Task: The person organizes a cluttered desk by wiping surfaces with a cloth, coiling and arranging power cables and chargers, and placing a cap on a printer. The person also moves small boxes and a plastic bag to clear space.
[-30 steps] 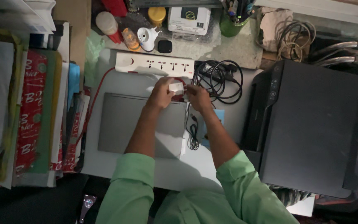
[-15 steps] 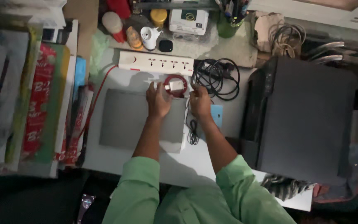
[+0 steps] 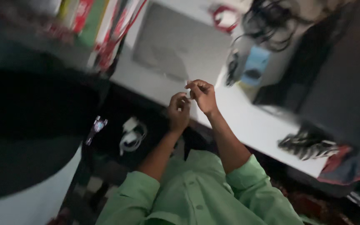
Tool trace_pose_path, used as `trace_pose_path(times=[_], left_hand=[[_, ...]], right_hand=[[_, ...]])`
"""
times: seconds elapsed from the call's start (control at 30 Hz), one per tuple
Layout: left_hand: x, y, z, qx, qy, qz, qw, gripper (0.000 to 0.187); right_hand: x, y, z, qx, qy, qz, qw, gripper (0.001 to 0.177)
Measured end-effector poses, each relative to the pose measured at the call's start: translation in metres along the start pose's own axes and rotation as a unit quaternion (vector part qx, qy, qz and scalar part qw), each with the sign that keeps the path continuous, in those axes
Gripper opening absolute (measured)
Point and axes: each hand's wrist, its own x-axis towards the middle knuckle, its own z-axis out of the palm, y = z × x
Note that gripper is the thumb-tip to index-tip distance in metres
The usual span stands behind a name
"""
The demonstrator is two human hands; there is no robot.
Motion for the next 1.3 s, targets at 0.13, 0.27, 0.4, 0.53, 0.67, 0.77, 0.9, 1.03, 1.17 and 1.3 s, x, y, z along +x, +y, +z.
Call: trace_pose_path(times=[0.13,0.27,0.4,0.53,0.67,0.77,0.9,1.03,1.17,1.3], left_hand=[[-0.066,-0.024,-0.088,0.066,0.021,-0.128,0.989,0.035],[-0.11,-0.07,-0.18,0.182,0.022,-0.146,0.972,0.031],[-0.131,-0.116,-0.254,0.39,0.027,-0.157,0.907,0.029],[-0.127,-0.149,-0.309,0.483,0.078,-0.127,0.863,0.026],[-0.1,-0.172,-0.347,0.516,-0.026,-0.111,0.849,0.047],[-0.084,-0.195,-0.355,0.562,-0.064,-0.199,0.8,0.052],[-0.081,-0.22,-0.365,0.606,-0.068,-0.28,0.741,0.055],[-0.084,-0.235,-0.372,0.549,-0.056,-0.338,0.762,0.042],[-0.09,-0.234,-0.376,0.464,0.004,-0.34,0.818,0.038],[-0.094,-0.2,-0.365,0.399,-0.022,-0.337,0.852,0.034]], right_hand=[[-0.064,0.064,0.058,0.049,-0.097,-0.015,0.994,0.018],[-0.112,0.129,0.096,0.0,-0.088,0.105,0.991,0.015],[-0.142,0.167,0.109,-0.096,-0.095,0.145,0.98,0.018],[-0.171,0.2,0.108,-0.171,-0.097,0.247,0.949,0.024],[-0.187,0.228,0.107,-0.055,-0.14,0.228,0.962,0.026],[-0.201,0.242,0.104,-0.257,-0.117,0.261,0.923,0.028],[-0.225,0.249,0.098,-0.222,-0.111,0.254,0.935,0.027],[-0.243,0.25,0.087,-0.187,-0.089,0.301,0.931,0.027],[-0.255,0.253,0.081,-0.182,-0.069,0.304,0.933,0.027],[-0.251,0.25,0.078,-0.214,-0.089,0.305,0.924,0.031]])
